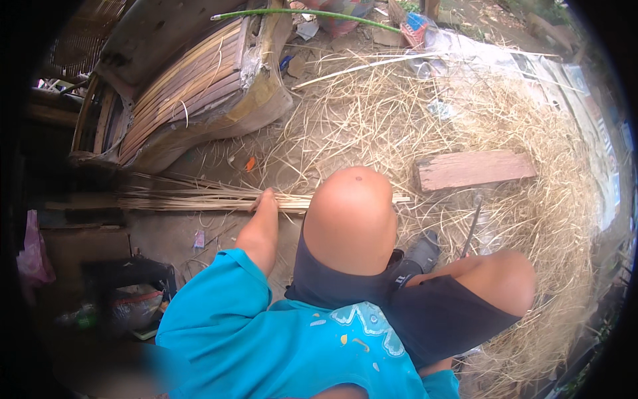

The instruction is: The person sits on a pile of straw and uses a machete to split long bamboo stalks into thin strips. They repeatedly strike the bamboo against a wooden plank to separate the fibers, then gather the finished strips into a bundle.

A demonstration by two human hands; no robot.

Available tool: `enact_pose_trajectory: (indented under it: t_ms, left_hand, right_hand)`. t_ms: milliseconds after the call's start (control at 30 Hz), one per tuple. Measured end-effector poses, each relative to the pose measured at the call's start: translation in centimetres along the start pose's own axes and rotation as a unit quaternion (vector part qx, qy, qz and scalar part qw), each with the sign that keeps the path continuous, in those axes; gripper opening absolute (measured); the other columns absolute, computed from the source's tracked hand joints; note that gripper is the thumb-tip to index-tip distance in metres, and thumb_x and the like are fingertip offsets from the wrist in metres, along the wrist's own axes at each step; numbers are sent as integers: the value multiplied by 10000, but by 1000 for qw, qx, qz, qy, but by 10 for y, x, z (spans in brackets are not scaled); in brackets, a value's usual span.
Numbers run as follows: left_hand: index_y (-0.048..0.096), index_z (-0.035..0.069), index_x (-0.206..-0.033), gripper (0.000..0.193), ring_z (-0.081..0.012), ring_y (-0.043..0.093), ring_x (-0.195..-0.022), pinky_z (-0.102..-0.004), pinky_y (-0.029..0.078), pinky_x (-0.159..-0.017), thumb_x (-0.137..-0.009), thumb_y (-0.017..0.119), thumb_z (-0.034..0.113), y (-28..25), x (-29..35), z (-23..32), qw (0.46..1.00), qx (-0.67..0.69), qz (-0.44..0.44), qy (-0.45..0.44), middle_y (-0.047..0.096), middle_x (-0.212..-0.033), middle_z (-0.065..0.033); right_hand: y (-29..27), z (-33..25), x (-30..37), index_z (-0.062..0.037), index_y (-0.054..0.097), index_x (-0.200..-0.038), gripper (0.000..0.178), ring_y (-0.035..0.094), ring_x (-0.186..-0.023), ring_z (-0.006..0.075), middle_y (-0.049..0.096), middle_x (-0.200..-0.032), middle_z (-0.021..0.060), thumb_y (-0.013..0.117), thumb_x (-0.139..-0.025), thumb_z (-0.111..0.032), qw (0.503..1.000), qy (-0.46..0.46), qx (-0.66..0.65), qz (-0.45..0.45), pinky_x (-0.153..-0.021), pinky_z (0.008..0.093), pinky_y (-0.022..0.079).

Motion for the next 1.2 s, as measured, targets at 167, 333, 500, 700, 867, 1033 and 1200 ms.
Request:
enact_pose_trajectory:
  t_ms: [167,333,500,700,867,1033,1200]
  left_hand:
    - [196,-11,-1429,994,-376,608,-1199,-451,545,-1007,-636,783,117,-32,3,-9,988,140,-71,3,534,-1309,-296]
    - [281,-26,-1308,804,-406,630,-1126,-503,583,-951,-656,747,41,-34,-18,-22,947,288,-119,75,507,-1301,-302]
    - [275,-37,-1353,827,-380,627,-1086,-527,605,-903,-663,724,37,-16,-9,-20,912,370,-159,76,494,-1308,-268]
    - [569,35,-1169,381,-330,652,-965,-543,575,-836,-872,596,273,-31,-53,74,791,426,-431,80,645,-1074,-143]
    - [577,46,-1170,408,-326,655,-987,-523,573,-859,-920,555,368,-37,53,143,791,380,-470,95,646,-1115,-148]
    - [599,102,-1078,390,-326,662,-970,-512,570,-869,-841,631,411,8,73,157,799,367,-474,51,644,-1126,-122]
    - [558,125,-1171,408,-362,611,-1123,-622,511,-963,-856,609,377,9,-43,155,832,359,-419,53,604,-1241,-146]
  right_hand:
    - [-6,21,19,-109,604,-1405,428,686,-1106,301,705,-1205,215,544,-1060,-357,1000,16,7,-4,-952,416,525]
    - [-9,24,25,-110,605,-1400,430,685,-1104,308,705,-1200,219,549,-1056,-361,1000,24,1,-12,-948,420,525]
    - [-19,25,26,-111,607,-1396,432,685,-1102,316,704,-1196,223,554,-1052,-366,999,40,8,-2,-944,424,525]
    - [-16,13,32,-112,609,-1391,434,685,-1100,324,704,-1191,228,560,-1047,-371,998,46,5,-32,-939,429,526]
    - [-46,37,56,-112,610,-1387,436,684,-1098,331,703,-1187,232,564,-1042,-376,996,85,16,-14,-935,433,526]
    - [-55,46,69,-113,612,-1383,438,684,-1097,339,703,-1183,236,569,-1038,-380,995,100,8,-10,-931,437,526]
    - [-25,28,67,-114,614,-1378,440,684,-1095,346,702,-1179,240,574,-1034,-385,995,86,-25,-47,-927,441,527]
Point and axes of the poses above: each hand's wrist, its own x-axis away from the middle knuckle, its own y-axis out of the palm, z = x × y, the point moved 5 cm from there along -x, towards the middle knuckle
